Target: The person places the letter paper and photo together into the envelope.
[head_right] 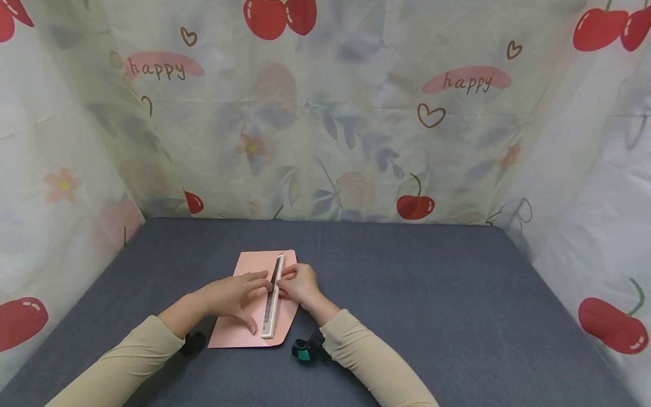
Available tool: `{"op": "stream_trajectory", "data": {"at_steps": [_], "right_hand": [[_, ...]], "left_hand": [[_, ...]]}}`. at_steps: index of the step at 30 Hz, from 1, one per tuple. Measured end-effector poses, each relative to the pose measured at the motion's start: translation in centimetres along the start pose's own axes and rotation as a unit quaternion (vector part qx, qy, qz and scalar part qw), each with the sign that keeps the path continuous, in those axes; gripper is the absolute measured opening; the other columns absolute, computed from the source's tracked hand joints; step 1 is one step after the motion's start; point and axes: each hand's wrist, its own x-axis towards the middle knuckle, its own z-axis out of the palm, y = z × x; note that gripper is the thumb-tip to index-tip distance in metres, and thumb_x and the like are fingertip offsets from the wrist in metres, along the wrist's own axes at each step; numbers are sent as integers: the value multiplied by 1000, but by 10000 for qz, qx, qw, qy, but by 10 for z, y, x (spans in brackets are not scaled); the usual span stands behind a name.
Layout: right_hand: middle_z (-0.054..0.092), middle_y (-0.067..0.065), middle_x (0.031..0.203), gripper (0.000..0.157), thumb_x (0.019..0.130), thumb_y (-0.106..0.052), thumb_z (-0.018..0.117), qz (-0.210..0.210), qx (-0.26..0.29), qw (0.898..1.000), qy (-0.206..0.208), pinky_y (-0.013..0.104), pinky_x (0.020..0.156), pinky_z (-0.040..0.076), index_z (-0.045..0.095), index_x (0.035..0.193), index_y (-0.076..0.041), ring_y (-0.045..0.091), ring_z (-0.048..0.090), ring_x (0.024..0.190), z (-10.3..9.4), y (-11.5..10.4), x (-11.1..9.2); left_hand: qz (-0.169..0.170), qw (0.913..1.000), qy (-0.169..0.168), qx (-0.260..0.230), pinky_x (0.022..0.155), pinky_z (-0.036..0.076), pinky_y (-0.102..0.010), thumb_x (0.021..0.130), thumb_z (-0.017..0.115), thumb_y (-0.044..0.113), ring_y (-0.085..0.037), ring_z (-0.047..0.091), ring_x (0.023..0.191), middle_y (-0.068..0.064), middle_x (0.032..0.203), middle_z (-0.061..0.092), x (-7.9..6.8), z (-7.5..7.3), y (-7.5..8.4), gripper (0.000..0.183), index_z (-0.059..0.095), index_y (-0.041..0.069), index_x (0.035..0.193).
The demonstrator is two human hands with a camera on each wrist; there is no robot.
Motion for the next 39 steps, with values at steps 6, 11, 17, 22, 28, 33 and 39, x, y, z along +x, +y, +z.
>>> {"op": "stream_trajectory", "data": {"at_steps": [6,11,17,22,28,33,39], "right_hand": [[69,17,86,24,81,1,65,-29,-77,10000,-5,23,56,54,60,105,7,7,61,57,0,0,1],[70,18,87,25,82,1,64,-32,-86,9999,-50,23,53,54,60,106,7,7,60,54,0,2,2],[69,19,89,27,82,0,64,-35,-86,9999,-105,23,54,54,60,108,8,7,61,55,-1,1,1],[69,16,86,28,82,0,64,24,-81,9999,-130,23,53,54,60,109,8,6,60,53,-2,-2,0],[68,14,85,29,83,-1,64,32,-153,9997,-168,23,53,54,61,111,7,5,60,53,-2,-2,-1],[68,16,85,28,83,0,62,30,-143,9997,-195,23,53,54,61,110,8,6,60,53,-2,-2,0],[69,19,88,26,85,1,59,112,-169,9995,-232,24,54,54,62,110,7,6,62,56,-1,-2,-1]], "left_hand": [[43,10000,26,60,96,44,-51,58,75,63,-32,47,128,-10,151,34,0,0,-1,78,48,29,123],[58,10000,26,43,96,45,-51,58,75,63,-32,47,127,-10,151,34,0,0,0,77,48,29,122],[131,9999,45,45,96,45,-51,59,75,63,-33,47,127,-12,150,35,-1,-1,1,77,48,28,122],[153,9999,53,44,96,44,-51,58,75,63,-33,47,127,-12,150,35,0,-1,0,77,48,28,122],[180,9998,64,56,96,45,-51,58,75,64,-32,48,126,-12,149,35,0,0,-1,77,48,28,121],[196,9998,73,28,96,44,-51,58,75,64,-32,48,126,-12,149,36,0,0,-1,78,48,29,122],[102,9999,29,67,98,43,-51,57,74,66,-33,45,129,-11,150,35,1,1,-2,80,48,30,124]]}}
